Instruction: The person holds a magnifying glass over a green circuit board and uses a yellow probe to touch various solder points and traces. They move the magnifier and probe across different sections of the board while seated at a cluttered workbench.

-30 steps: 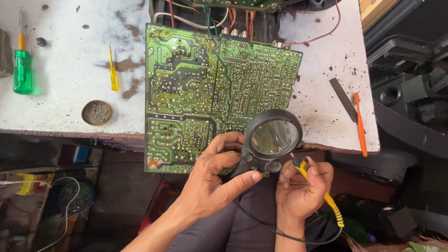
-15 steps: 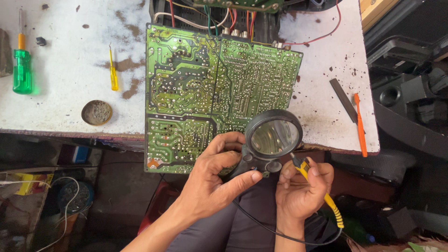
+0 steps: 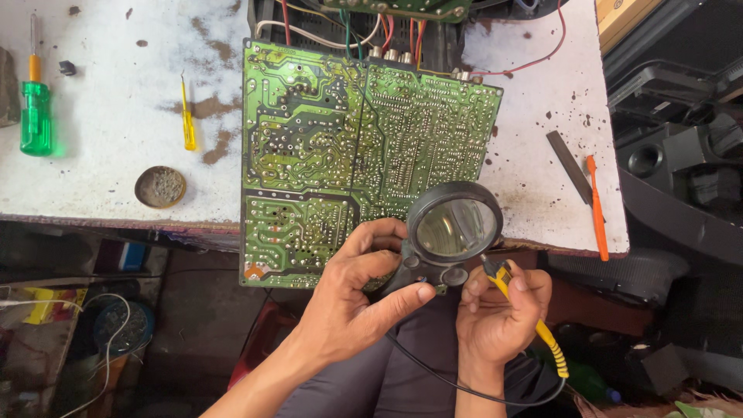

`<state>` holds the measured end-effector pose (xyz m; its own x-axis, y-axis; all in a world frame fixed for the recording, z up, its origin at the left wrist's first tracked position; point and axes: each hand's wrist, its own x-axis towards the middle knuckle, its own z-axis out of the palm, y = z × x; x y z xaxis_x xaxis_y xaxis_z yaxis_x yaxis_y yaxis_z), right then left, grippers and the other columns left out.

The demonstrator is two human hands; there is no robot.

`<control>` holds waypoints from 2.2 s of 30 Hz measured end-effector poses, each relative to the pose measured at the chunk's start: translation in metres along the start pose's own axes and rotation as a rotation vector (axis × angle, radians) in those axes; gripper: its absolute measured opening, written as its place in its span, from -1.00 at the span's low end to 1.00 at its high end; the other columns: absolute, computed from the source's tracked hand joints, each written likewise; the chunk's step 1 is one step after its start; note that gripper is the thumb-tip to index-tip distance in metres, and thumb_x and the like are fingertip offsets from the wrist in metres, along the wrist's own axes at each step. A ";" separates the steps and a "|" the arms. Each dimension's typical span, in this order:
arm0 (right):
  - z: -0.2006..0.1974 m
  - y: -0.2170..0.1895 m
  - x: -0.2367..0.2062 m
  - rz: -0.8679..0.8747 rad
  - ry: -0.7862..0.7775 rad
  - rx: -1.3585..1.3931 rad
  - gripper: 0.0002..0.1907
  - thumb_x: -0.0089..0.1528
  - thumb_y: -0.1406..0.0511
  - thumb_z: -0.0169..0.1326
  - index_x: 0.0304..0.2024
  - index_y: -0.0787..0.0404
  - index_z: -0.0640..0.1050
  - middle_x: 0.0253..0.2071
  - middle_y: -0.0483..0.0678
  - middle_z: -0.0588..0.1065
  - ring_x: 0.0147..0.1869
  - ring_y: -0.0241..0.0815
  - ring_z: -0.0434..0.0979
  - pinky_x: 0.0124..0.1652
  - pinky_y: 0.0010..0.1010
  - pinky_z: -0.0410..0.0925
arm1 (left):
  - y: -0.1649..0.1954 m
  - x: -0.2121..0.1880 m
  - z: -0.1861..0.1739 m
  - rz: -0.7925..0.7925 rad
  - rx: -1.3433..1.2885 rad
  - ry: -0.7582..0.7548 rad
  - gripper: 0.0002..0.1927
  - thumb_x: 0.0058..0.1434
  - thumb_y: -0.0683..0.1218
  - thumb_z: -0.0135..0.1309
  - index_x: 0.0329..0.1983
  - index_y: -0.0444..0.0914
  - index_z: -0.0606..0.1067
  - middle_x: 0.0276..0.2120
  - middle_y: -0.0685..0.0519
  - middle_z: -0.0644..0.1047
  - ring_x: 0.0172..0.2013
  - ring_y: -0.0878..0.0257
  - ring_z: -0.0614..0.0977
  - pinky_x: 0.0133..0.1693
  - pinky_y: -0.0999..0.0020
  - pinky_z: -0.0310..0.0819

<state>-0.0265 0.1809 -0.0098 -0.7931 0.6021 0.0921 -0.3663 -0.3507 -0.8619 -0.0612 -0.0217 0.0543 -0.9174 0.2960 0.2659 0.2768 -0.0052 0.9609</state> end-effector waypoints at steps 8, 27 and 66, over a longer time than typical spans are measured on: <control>-0.001 0.004 -0.001 -0.043 -0.014 -0.029 -0.85 0.34 0.25 -0.07 -0.19 0.20 0.31 -0.54 0.12 0.39 -0.54 -0.11 0.33 -0.51 -0.42 0.21 | 0.000 0.000 -0.001 -0.011 -0.008 0.005 -0.69 0.17 -0.02 0.33 -0.28 -0.39 0.60 0.12 -0.14 0.49 0.01 0.13 0.63 0.04 0.26 0.53; 0.000 0.004 -0.001 -0.051 -0.028 -0.017 -0.84 0.35 0.26 -0.07 -0.21 0.20 0.27 -0.52 0.14 0.39 -0.53 -0.10 0.33 -0.51 -0.41 0.21 | 0.002 0.003 -0.003 -0.001 0.013 -0.008 -0.68 0.17 0.00 0.32 -0.28 -0.38 0.61 0.08 -0.16 0.50 0.09 0.08 0.60 0.09 0.24 0.49; 0.004 0.005 -0.004 -0.089 -0.002 -0.036 -0.82 0.36 0.24 -0.06 -0.20 0.21 0.30 -0.53 0.11 0.38 -0.55 -0.12 0.31 -0.53 -0.42 0.19 | 0.002 0.004 -0.005 0.014 0.000 -0.009 -0.69 0.18 -0.02 0.33 -0.28 -0.39 0.61 0.07 -0.17 0.51 0.10 0.08 0.59 0.08 0.24 0.49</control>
<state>-0.0268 0.1734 -0.0119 -0.7593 0.6282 0.1698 -0.4175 -0.2701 -0.8676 -0.0660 -0.0251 0.0574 -0.9108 0.3048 0.2785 0.2895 -0.0096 0.9571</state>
